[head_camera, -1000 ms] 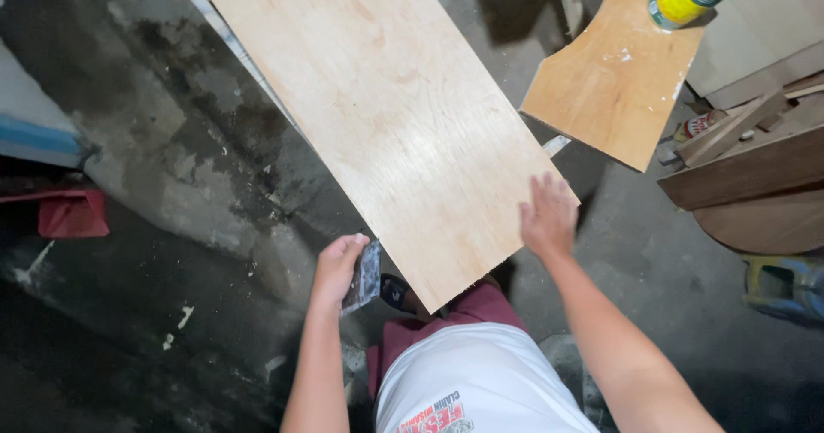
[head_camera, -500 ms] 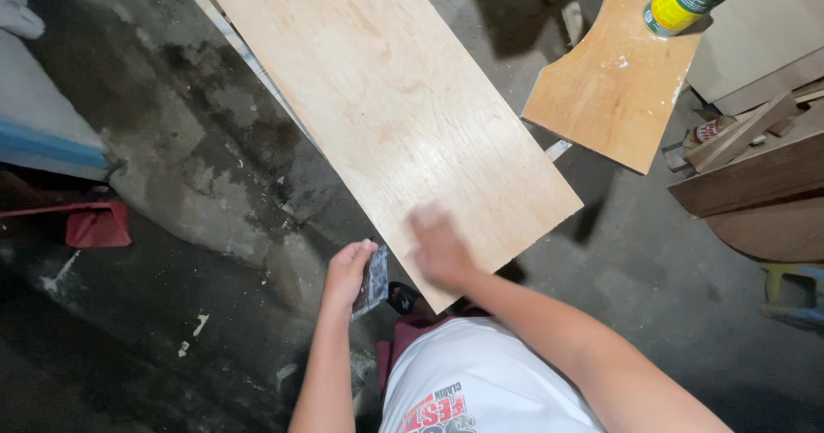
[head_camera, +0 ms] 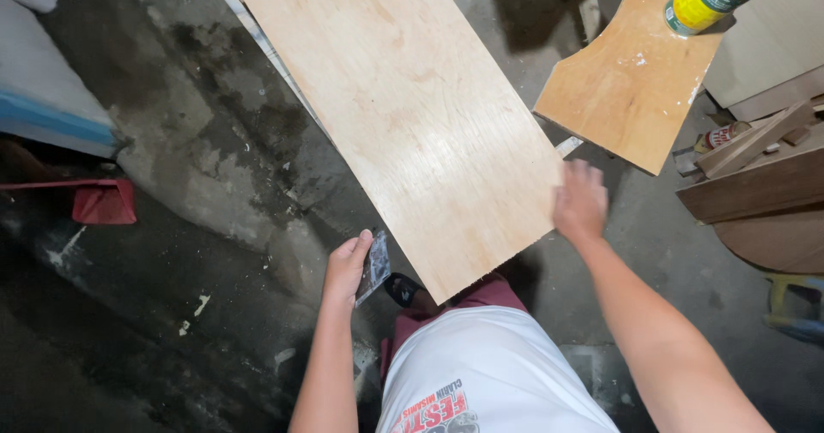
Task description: The person sands a wooden board with sandpaper. They then apply a white substance from a can onto small square sheets using an applicator.
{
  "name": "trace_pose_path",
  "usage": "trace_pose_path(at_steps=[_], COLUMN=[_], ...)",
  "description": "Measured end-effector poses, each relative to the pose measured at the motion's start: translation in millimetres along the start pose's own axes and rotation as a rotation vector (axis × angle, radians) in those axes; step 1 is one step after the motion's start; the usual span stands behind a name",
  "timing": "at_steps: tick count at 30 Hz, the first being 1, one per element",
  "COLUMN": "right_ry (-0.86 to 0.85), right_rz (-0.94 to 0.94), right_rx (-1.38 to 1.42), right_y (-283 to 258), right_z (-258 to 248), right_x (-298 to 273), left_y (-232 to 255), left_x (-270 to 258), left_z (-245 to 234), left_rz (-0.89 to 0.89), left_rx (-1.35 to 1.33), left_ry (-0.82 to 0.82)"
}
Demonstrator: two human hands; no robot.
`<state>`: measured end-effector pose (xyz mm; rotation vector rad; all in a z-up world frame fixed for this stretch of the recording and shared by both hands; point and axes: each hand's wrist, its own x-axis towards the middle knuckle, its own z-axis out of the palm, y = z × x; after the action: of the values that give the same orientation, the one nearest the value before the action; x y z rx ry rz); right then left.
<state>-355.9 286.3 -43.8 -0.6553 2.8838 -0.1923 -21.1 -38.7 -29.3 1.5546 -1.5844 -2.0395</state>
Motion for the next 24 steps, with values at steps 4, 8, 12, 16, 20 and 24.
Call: trace_pose_path(at_steps=[4, 8, 12, 16, 20, 24], right_ry=[0.221, 0.041, -0.475, -0.477, -0.334, -0.228], right_rz=[0.326, 0.328, -0.565, -0.633, -0.342, -0.159], right_rx=[0.218, -0.317, 0.357, 0.756, 0.802, 0.741], right_y=[38, -64, -156, -165, -109, -54], right_z=[7, 33, 24, 9, -6, -39], right_x=[-14, -32, -94, -87, -41, -4], left_y=[4, -2, 6, 43, 41, 30], left_x=[-14, -1, 13, -6, -1, 14], left_z=[-10, -8, 9, 41, 81, 132], left_rz=[-0.075, -0.087, -0.072, -0.047, -0.043, -0.067], left_rx=[-0.074, -0.118, -0.107, -0.099, -0.038, -0.012], left_ry=[0.070, 0.090, 0.065, 0.031, -0.024, -0.100])
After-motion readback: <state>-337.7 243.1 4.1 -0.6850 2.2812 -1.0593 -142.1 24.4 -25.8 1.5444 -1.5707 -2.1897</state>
